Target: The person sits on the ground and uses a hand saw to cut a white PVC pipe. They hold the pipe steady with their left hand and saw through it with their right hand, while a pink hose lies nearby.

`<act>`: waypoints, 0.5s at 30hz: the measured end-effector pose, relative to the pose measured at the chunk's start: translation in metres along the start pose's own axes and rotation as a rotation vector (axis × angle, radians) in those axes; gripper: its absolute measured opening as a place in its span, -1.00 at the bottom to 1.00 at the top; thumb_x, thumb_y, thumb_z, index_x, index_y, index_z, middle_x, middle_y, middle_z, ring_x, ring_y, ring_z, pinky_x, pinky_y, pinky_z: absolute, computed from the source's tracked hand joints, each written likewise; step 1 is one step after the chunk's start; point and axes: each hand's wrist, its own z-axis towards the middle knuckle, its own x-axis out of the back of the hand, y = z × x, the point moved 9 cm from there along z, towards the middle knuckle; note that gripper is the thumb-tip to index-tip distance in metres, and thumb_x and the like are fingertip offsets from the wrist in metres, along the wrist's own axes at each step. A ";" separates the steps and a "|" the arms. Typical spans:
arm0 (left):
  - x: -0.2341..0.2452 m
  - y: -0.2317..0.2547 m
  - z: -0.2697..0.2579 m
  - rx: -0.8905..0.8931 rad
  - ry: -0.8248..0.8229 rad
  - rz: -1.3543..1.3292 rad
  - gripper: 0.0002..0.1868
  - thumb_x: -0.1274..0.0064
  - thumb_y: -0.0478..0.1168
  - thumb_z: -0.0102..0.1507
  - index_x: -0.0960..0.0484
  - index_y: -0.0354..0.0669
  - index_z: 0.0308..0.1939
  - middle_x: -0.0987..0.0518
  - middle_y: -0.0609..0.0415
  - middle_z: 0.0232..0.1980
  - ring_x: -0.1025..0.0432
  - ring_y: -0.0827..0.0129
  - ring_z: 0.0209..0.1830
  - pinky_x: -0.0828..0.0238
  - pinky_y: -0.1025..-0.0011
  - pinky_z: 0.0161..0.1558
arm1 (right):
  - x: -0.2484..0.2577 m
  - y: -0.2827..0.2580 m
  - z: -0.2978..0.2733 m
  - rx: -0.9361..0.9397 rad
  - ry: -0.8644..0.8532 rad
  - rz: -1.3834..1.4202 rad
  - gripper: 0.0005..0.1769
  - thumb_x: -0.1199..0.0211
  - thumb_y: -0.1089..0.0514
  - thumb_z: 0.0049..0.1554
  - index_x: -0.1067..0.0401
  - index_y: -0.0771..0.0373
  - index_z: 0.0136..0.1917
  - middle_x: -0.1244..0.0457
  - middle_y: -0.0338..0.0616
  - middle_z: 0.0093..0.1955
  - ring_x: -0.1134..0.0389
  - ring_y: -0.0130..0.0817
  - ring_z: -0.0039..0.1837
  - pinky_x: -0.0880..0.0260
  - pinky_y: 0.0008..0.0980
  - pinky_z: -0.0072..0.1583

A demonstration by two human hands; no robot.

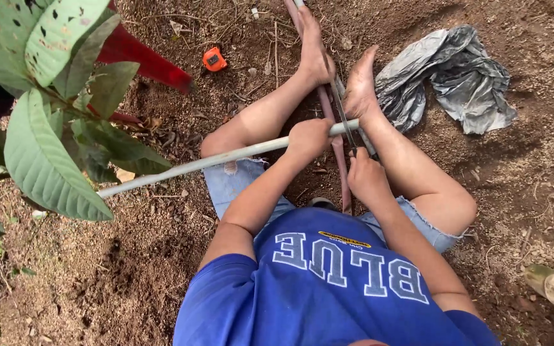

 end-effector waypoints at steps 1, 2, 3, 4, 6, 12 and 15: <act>-0.001 -0.001 -0.001 -0.005 0.000 0.004 -0.77 -0.22 -0.08 0.27 -0.67 -0.08 -0.08 -0.74 -0.07 -0.18 -0.69 0.00 -0.06 -0.66 0.03 -0.01 | -0.003 0.001 -0.002 -0.003 0.006 0.002 -0.64 0.15 0.09 0.43 -0.38 0.33 0.24 -0.42 0.30 -0.19 -0.52 0.32 -0.07 -0.55 0.19 0.01; 0.000 -0.004 -0.001 0.010 0.011 0.003 -0.78 -0.21 -0.07 0.27 -0.68 -0.04 -0.06 -0.74 -0.04 -0.18 -0.70 0.04 -0.06 -0.66 0.06 0.01 | -0.007 0.002 -0.002 0.001 0.006 -0.029 -0.65 0.14 0.08 0.43 -0.37 0.30 0.25 -0.41 0.27 -0.21 -0.53 0.30 -0.08 -0.55 0.20 0.00; 0.002 -0.008 -0.001 0.025 0.021 0.002 -0.78 -0.20 -0.07 0.28 -0.69 0.00 -0.05 -0.75 -0.01 -0.18 -0.70 0.07 -0.05 -0.66 0.09 0.02 | -0.010 0.003 -0.002 0.004 0.007 -0.061 -0.66 0.14 0.06 0.43 -0.36 0.27 0.26 -0.41 0.24 -0.23 -0.53 0.29 -0.08 -0.55 0.21 0.00; 0.004 -0.016 0.003 0.025 0.024 0.002 -0.78 -0.20 -0.07 0.28 -0.69 0.00 -0.05 -0.75 -0.01 -0.18 -0.70 0.07 -0.05 -0.66 0.09 0.02 | -0.012 0.004 -0.008 0.005 0.009 -0.062 -0.66 0.14 0.06 0.43 -0.36 0.27 0.26 -0.41 0.24 -0.23 -0.53 0.29 -0.08 -0.55 0.21 0.00; 0.010 -0.036 0.010 0.079 0.059 0.025 -0.77 -0.24 -0.08 0.28 -0.66 -0.07 -0.08 -0.73 -0.05 -0.19 -0.69 0.03 -0.06 -0.65 0.06 0.00 | -0.020 0.008 -0.020 -0.011 -0.026 -0.055 -0.65 0.12 0.05 0.43 -0.37 0.26 0.27 -0.41 0.25 -0.24 -0.54 0.27 -0.09 -0.55 0.20 0.00; -0.013 -0.001 -0.006 0.004 -0.037 0.025 -0.76 -0.27 -0.10 0.23 -0.71 -0.04 -0.07 -0.75 -0.02 -0.17 -0.70 0.06 -0.04 -0.66 0.10 0.02 | -0.012 0.005 0.006 0.017 0.017 -0.010 -0.66 0.10 0.10 0.41 -0.39 0.33 0.24 -0.39 0.37 -0.22 -0.51 0.34 -0.10 -0.54 0.21 -0.04; -0.009 -0.002 -0.008 0.011 0.000 -0.007 -0.77 -0.30 -0.10 0.21 -0.73 -0.04 -0.09 -0.76 -0.01 -0.18 -0.71 0.06 -0.07 -0.66 0.11 0.02 | -0.008 0.003 0.002 0.011 -0.010 0.010 -0.67 0.11 0.11 0.43 -0.39 0.34 0.24 -0.41 0.32 -0.21 -0.52 0.33 -0.07 -0.54 0.22 -0.02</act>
